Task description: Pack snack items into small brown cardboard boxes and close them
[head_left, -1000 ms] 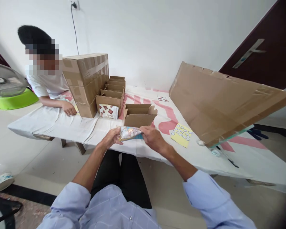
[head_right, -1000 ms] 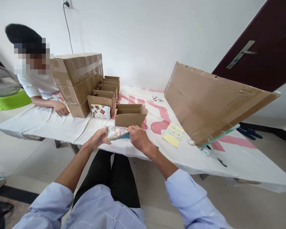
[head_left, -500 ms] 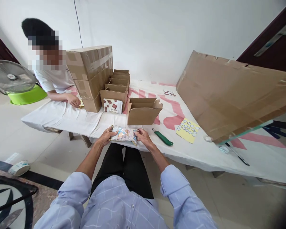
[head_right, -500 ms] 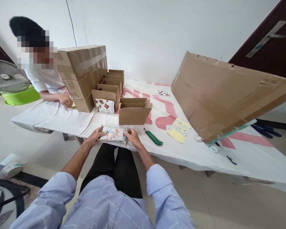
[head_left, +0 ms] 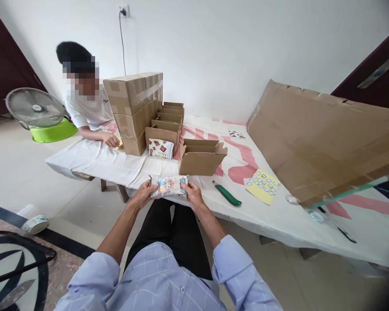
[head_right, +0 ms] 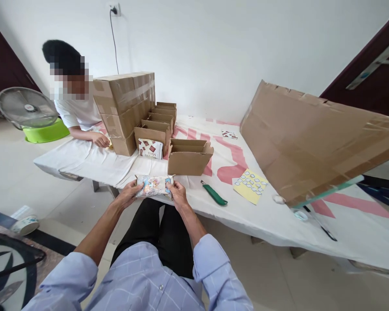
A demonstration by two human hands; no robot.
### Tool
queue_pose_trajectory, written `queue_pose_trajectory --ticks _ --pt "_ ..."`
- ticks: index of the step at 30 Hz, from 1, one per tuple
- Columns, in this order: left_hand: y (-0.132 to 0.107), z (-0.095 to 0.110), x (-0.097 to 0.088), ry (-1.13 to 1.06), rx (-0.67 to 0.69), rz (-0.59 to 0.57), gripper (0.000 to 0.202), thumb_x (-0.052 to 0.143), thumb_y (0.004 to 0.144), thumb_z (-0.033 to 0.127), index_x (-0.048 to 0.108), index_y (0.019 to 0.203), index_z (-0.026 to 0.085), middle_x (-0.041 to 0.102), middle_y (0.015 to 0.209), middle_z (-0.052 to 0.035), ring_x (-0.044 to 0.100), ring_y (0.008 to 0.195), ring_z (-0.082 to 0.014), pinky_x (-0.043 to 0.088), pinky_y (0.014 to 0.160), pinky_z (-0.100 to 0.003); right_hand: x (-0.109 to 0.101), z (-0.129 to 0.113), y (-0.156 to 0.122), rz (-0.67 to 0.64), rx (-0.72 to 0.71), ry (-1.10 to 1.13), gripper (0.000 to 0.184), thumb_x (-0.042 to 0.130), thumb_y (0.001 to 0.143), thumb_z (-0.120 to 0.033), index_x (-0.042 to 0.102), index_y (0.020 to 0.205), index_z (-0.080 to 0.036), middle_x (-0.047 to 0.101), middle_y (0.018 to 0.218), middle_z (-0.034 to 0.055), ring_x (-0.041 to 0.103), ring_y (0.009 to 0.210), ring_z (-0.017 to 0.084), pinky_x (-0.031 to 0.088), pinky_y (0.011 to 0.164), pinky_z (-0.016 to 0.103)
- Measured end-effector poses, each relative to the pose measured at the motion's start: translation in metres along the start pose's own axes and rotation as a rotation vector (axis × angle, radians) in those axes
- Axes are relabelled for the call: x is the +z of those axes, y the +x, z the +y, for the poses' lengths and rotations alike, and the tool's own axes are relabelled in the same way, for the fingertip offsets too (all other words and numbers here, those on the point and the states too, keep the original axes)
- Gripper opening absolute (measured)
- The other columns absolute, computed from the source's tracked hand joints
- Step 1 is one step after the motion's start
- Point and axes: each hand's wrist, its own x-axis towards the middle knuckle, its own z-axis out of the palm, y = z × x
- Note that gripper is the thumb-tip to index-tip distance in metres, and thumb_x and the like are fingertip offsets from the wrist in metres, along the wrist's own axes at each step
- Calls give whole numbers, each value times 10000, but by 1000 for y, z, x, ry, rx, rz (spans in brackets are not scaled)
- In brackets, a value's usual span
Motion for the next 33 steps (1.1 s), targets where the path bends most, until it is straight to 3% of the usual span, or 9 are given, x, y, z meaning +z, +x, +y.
queue_pose_trajectory --ticks 3,7,11,16,19,26,30,33 --pt "8 11 -4 17 51 74 727 1083 578 373 726 1172 151 823 964 -80 755 674 -192 620 558 -274 18 -3 7 -21 8 -13 670 991 572 -645 728 1004 -206 790 916 32 760 824 213 657 669 312" --pt "34 49 -1 4 218 146 709 1079 561 380 719 1120 135 792 912 -34 723 677 -146 592 565 -227 49 -26 26 -60 -31 -76 633 949 650 -643 693 1059 -233 776 989 26 749 801 183 678 656 320" --pt "47 95 8 -14 410 136 686 1064 558 492 747 1059 148 787 933 -26 750 816 -169 633 675 -232 81 -71 48 -86 -269 -133 641 877 724 -652 687 1178 -242 788 1084 48 764 921 224 689 715 339" --pt "41 129 19 21 573 142 666 995 668 547 751 1166 178 770 953 -17 724 773 -161 608 566 -214 103 -120 55 -136 -525 -154 675 843 789 -583 677 1333 -220 789 1315 89 719 1254 300 646 993 373" --pt "37 136 23 44 640 166 577 957 725 520 764 1148 178 760 943 -16 673 702 -128 583 522 -190 104 -132 50 -134 -573 -209 684 818 796 -597 676 1341 -209 797 1290 94 713 1268 307 609 1063 396" --pt "40 136 22 64 691 145 465 895 817 482 800 1158 180 736 882 -13 621 645 -126 598 553 -224 93 -133 47 -137 -625 -175 725 865 755 -588 681 1340 -200 818 1189 102 751 1145 320 642 1008 435" --pt "49 123 9 54 629 164 542 891 810 544 798 1193 173 732 857 -14 612 631 -124 552 524 -213 87 -115 56 -111 -575 -199 793 893 717 -649 691 1348 -215 823 1127 81 774 1029 311 696 783 393" --pt "56 104 -5 50 553 200 587 896 777 586 796 1162 155 706 791 3 585 583 -107 499 477 -193 81 -89 64 -122 -502 -181 831 911 656 -699 714 1306 -220 822 1036 57 765 861 273 659 574 339"
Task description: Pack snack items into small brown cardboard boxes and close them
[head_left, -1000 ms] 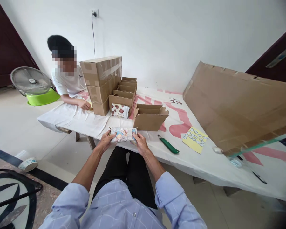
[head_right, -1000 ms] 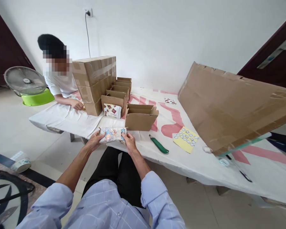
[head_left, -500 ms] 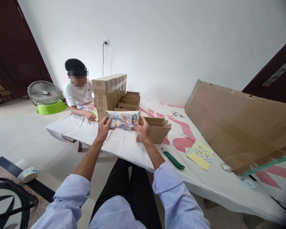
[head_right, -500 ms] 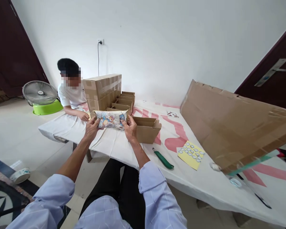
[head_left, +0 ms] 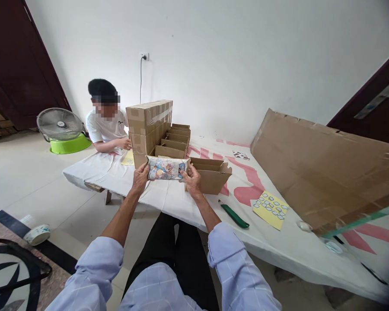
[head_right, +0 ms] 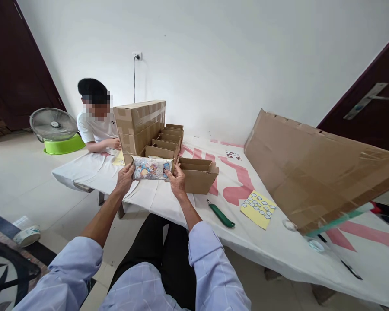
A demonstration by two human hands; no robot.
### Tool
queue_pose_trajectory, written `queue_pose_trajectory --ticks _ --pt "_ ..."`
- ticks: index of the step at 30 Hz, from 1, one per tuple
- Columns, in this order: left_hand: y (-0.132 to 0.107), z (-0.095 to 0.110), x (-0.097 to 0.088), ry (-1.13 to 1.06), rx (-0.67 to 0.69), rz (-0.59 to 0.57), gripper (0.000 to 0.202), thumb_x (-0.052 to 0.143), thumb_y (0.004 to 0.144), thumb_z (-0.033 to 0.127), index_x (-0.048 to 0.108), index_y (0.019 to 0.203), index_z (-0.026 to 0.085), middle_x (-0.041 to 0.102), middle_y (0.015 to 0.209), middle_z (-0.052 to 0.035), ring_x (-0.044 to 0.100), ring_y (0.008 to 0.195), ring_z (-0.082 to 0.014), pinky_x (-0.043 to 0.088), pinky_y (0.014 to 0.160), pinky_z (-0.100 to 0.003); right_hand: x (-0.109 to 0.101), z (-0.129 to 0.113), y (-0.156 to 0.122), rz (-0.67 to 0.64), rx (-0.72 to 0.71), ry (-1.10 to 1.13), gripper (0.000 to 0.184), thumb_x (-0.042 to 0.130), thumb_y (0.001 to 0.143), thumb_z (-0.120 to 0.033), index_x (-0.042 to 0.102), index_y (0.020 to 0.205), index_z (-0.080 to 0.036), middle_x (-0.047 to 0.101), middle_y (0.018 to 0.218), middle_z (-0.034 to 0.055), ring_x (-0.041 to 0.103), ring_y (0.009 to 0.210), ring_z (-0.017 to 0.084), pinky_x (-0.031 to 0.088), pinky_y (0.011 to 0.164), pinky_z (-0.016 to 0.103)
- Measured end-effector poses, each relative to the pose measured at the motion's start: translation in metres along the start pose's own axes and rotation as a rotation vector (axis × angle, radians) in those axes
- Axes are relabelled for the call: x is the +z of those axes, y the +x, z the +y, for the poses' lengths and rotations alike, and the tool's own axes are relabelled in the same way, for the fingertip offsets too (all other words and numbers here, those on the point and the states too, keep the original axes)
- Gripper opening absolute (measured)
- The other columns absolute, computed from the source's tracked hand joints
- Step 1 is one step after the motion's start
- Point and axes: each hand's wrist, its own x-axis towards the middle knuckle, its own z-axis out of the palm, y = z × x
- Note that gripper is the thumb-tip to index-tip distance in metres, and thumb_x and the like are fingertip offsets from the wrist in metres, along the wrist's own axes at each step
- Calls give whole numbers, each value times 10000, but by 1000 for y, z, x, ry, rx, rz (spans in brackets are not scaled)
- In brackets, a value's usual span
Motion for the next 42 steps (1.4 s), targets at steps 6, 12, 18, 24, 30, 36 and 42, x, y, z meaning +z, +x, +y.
queue_pose_trajectory --ticks 6,12,18,24,30,36,42 --pt "-14 -38 -22 42 -144 46 616 922 688 621 777 1049 142 662 693 24 554 513 -98 458 420 -183 -5 46 -22 -50 149 41 756 932 610 -674 720 1178 -222 803 883 25 719 681 201 610 493 296" --pt "3 -26 -12 30 -140 47 540 908 714 594 749 973 148 674 683 18 574 524 -113 493 437 -200 -5 37 -6 -54 115 14 770 891 667 -682 707 1249 -211 813 979 69 774 821 269 675 584 373" --pt "34 23 15 -58 -6 -12 475 885 800 558 747 1016 158 736 779 -15 720 691 -173 582 567 -241 -2 -18 26 -48 -150 -10 654 825 779 -689 710 1231 -230 836 1093 71 785 1019 284 681 915 423" --pt "42 62 33 -143 109 -70 458 908 823 544 734 989 154 775 842 -38 771 821 -202 633 714 -277 2 -69 32 -118 -257 -8 681 793 853 -687 686 1351 -235 832 1179 94 761 1189 318 650 1025 470" --pt "27 59 19 -172 103 -146 510 930 797 587 729 994 163 794 887 -50 777 859 -211 635 768 -295 -5 -73 8 -137 -250 -13 620 847 846 -651 704 1294 -247 808 1221 83 747 1161 285 639 991 417" --pt "-49 -14 -22 12 -255 -195 691 1038 570 566 774 1039 133 792 840 -60 773 829 -257 614 773 -349 -33 16 -71 -147 99 -77 537 882 747 -696 736 945 -219 766 883 45 710 804 222 605 732 344" --pt "-93 -60 -53 98 -402 -221 651 1058 536 457 807 1048 142 824 936 -54 746 790 -201 585 796 -310 -102 49 -94 -49 120 -352 541 873 731 -655 740 1009 -210 772 980 80 727 926 260 604 818 387"
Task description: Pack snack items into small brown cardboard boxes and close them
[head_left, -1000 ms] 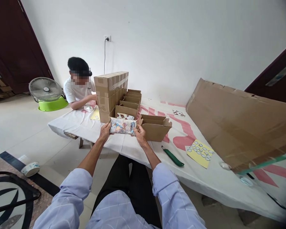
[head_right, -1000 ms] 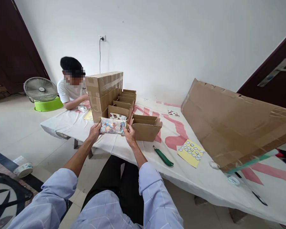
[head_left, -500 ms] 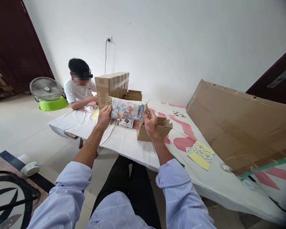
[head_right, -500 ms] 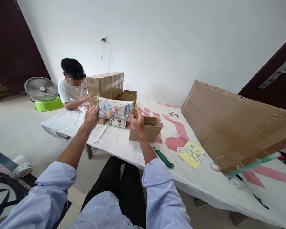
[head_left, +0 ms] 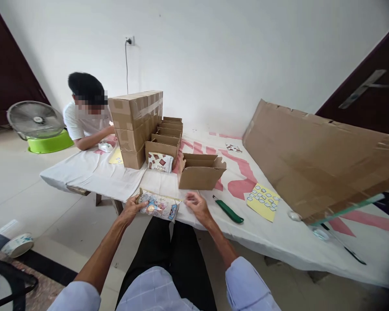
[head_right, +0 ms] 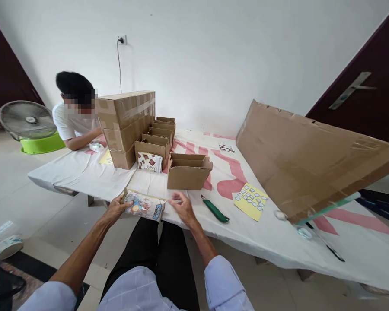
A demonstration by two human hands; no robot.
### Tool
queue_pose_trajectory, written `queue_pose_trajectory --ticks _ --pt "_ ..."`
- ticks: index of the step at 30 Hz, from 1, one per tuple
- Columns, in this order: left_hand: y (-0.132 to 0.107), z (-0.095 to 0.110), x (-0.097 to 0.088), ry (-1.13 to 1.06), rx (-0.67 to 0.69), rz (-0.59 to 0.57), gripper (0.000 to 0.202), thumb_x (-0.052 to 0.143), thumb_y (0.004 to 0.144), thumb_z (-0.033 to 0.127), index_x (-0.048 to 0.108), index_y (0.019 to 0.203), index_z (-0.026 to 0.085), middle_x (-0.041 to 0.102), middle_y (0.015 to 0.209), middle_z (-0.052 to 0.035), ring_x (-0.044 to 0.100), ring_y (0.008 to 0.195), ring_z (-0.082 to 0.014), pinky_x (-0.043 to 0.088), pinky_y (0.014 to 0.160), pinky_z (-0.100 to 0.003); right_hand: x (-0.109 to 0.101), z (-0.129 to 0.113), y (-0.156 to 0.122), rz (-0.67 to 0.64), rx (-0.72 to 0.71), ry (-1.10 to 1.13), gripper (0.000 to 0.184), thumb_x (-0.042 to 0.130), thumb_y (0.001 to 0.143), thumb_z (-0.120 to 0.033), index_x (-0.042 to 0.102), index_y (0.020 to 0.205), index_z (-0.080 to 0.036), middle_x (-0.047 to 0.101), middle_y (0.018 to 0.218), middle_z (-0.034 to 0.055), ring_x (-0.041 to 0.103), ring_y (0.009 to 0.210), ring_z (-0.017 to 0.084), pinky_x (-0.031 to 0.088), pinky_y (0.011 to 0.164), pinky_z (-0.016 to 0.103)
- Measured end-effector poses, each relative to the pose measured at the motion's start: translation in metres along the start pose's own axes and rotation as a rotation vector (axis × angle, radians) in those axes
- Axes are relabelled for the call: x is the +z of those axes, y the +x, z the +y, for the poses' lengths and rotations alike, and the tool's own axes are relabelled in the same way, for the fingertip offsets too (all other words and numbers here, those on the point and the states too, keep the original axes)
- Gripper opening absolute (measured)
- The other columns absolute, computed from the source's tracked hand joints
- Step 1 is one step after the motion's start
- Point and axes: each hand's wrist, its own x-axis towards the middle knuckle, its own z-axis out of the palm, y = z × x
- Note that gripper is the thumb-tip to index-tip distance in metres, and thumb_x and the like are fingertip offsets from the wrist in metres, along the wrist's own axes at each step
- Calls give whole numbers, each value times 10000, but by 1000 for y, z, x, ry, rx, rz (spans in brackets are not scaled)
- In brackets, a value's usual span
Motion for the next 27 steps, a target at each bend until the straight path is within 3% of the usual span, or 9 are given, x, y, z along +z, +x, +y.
queue_pose_trajectory --ticks 3,5,7,9,13,18,21,27 --pt "8 -3 -4 6 -19 -24 666 1048 565 474 805 1101 163 831 989 -54 757 832 -207 592 833 -316 -65 1 21 382 -78 -200 568 834 764 -654 706 1104 -217 751 1094 112 708 1019 285 597 890 435" --pt "17 1 0 39 -34 -84 629 1042 589 467 805 1085 162 829 962 -58 757 817 -211 599 826 -324 -106 0 42 517 -100 -256 702 851 736 -678 670 1231 -215 722 1253 159 684 1149 325 587 966 490" --pt "28 9 10 86 -49 -167 579 1042 600 431 808 1053 156 820 900 -56 748 771 -210 600 787 -320 -136 0 63 504 -80 -251 901 905 661 -697 621 1368 -215 649 1439 211 632 1298 378 564 1041 551" --pt "40 17 24 118 -48 -254 535 1042 603 384 811 1024 147 806 854 -56 740 740 -211 596 753 -313 -151 1 83 364 -47 -201 1019 950 604 -698 593 1439 -236 604 1524 213 579 1396 399 538 1099 583" --pt "64 30 55 112 -28 -383 498 1034 622 362 817 1009 136 807 887 -78 748 763 -224 604 751 -321 -146 1 105 36 17 -34 964 994 589 -649 627 1384 -243 689 1431 162 616 1355 351 519 1150 552" --pt "90 35 73 80 -19 -406 499 1048 603 348 816 990 135 804 875 -74 750 760 -220 607 739 -317 -118 10 99 28 50 7 847 1011 583 -607 658 1248 -219 746 1308 142 680 1199 314 563 1071 509" --pt "94 35 65 68 -6 -361 521 1054 591 349 812 1000 134 809 882 -75 760 775 -219 615 776 -322 -104 17 89 24 31 -35 825 1002 597 -609 653 1241 -231 751 1258 116 693 1129 294 588 999 479" --pt "72 41 25 68 -5 -284 638 1048 614 396 813 1151 145 838 992 -98 794 865 -249 627 864 -357 -71 16 69 -88 8 -29 973 968 645 -613 563 1455 -256 682 1369 110 679 1033 255 619 896 444"
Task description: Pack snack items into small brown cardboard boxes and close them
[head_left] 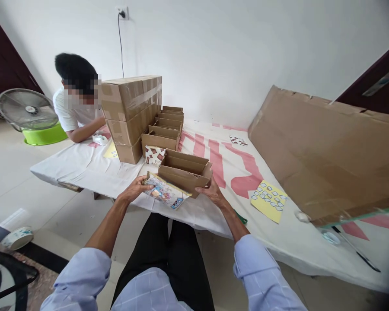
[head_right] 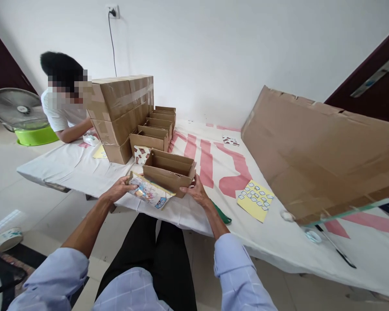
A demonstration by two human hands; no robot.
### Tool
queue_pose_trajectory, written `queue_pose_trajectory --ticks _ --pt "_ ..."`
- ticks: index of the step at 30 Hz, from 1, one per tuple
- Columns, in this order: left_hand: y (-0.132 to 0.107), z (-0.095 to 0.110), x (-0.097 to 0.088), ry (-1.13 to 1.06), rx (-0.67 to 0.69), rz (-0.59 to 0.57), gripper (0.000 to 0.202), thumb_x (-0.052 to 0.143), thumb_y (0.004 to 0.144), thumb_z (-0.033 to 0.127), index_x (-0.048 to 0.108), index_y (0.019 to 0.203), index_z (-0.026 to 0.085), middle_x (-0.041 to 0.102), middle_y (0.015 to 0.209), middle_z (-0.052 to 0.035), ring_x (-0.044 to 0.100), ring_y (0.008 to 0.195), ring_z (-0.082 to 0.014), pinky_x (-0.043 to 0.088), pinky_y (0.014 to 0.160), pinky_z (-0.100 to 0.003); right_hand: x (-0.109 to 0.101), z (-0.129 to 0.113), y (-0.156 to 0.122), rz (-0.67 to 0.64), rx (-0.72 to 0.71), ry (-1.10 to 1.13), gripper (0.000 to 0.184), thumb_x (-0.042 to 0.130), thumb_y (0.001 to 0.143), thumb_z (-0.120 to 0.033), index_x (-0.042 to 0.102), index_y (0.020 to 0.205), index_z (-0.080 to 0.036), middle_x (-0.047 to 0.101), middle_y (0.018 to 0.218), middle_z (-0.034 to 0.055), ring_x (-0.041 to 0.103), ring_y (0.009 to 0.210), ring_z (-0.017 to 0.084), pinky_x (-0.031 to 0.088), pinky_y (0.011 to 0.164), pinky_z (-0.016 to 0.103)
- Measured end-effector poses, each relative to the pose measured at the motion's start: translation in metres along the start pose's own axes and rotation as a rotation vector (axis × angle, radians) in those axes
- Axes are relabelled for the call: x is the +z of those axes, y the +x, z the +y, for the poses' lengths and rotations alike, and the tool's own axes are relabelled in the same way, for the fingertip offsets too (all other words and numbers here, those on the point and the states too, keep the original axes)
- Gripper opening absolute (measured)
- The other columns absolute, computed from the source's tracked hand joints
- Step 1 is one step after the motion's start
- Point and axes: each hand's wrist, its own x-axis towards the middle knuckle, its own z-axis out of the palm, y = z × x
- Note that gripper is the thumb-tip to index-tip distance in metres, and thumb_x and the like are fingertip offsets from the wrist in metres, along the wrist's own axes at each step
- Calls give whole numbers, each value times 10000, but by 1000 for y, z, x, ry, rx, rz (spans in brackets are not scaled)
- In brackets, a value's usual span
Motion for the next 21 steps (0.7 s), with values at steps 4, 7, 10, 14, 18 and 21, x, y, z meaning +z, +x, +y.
queue_pose_trajectory --ticks 4,7,10,14,18,21 --pt "-27 3 -16 32 -16 17 735 1048 615 380 798 1275 173 844 1039 -86 803 928 -270 620 905 -366 25 -8 -17 16 -71 -112 1053 944 696 -571 470 1588 -276 640 1393 105 658 1034 252 622 917 451" --pt "-41 3 -22 41 -44 55 738 1064 562 372 817 1227 170 841 1007 -82 800 958 -306 629 898 -398 37 -12 -35 76 -198 -249 1080 928 742 -530 404 1654 -284 568 1493 132 646 1121 284 618 971 475" --pt "-52 -1 -26 47 -44 104 703 1086 471 368 845 1106 184 836 985 -73 786 1033 -335 637 930 -430 44 -15 -51 90 -325 -362 1141 943 752 -544 355 1689 -264 518 1551 179 620 1272 355 614 1016 509" --pt "-60 -6 -30 75 -49 104 636 1082 457 374 859 1029 207 831 996 -85 770 1084 -348 645 928 -429 47 -19 -60 88 -420 -451 1253 970 726 -584 290 1722 -247 464 1609 220 505 1477 429 585 1097 556" --pt "-64 -7 -31 101 -71 61 509 1063 512 379 859 941 198 827 1070 -125 771 1068 -353 656 885 -423 47 -20 -58 63 -432 -446 1273 955 754 -569 223 1752 -274 449 1654 211 559 1426 419 588 1088 529" --pt "-65 -5 -29 83 -37 81 524 1061 516 382 854 961 198 826 1109 -123 763 1118 -365 656 928 -446 47 -20 -53 39 -434 -436 1248 937 774 -549 214 1752 -271 451 1663 209 626 1339 391 613 1032 514"
